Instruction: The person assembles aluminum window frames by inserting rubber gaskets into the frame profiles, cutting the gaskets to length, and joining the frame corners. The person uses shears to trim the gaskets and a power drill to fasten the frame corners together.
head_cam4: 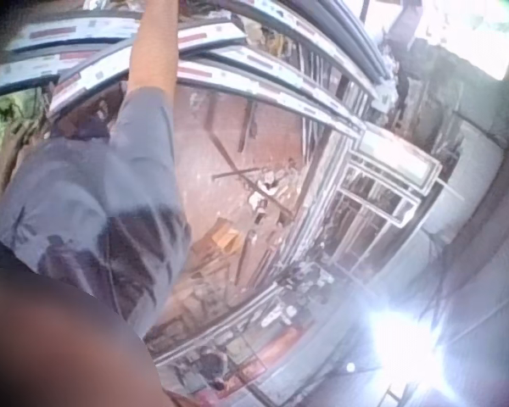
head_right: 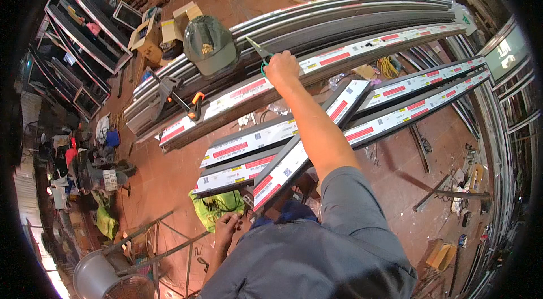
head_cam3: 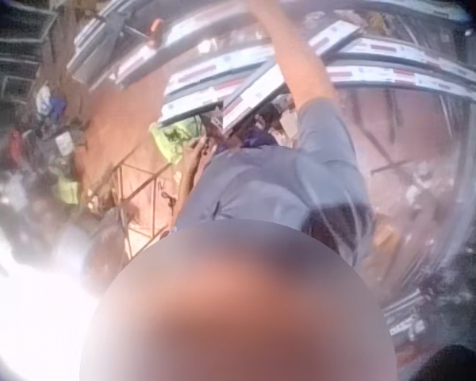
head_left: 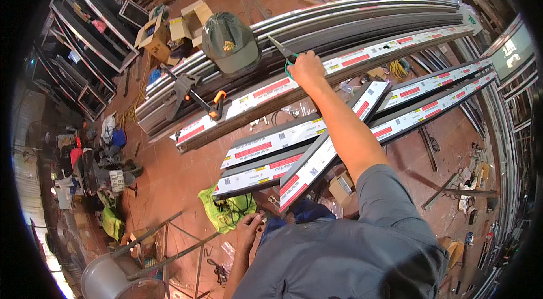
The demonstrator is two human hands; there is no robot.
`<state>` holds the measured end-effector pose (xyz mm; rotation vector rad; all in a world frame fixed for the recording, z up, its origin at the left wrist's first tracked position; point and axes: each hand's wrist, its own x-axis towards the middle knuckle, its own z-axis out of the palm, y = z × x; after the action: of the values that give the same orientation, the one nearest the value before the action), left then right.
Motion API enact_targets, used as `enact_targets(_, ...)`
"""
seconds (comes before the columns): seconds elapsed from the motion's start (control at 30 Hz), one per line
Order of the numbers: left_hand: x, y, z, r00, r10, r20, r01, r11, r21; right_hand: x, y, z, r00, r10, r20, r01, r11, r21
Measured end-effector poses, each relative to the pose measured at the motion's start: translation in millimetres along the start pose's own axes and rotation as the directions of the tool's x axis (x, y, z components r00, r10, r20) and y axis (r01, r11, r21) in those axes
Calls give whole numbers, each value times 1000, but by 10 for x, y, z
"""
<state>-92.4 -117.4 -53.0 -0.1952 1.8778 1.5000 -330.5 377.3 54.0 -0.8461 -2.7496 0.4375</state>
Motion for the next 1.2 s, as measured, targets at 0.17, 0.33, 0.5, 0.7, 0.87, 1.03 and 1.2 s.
enact_targets(0.17,-115,101,88,998,-6,55,14,989,-151,-651,205,-248,938,-66,-339,185,925,332)
enact_targets(0.33,24,500,390,954,93,285,-63,992,-114,-1894,549,-503,863,-157,-481,324,902,287)
enact_targets(0.5,265,412,559,977,-3,212,8,1000,-26,-2193,900,-733,752,-629,199,615,777,134)
enact_targets(0.7,60,1131,890,981,-56,186,60,998,-16,-2021,976,-816,587,-704,401,744,664,77)
enact_targets(0.87,323,879,463,946,197,257,-188,980,-61,-1870,948,-996,655,-673,344,724,689,-29)
enact_targets(1.03,307,803,104,956,125,267,-154,984,92,-1683,1314,-844,783,-525,333,571,819,-51)
enact_targets(1.2,309,518,-68,971,17,238,-73,970,232,-2239,1143,-730,922,-386,18,387,922,-7)
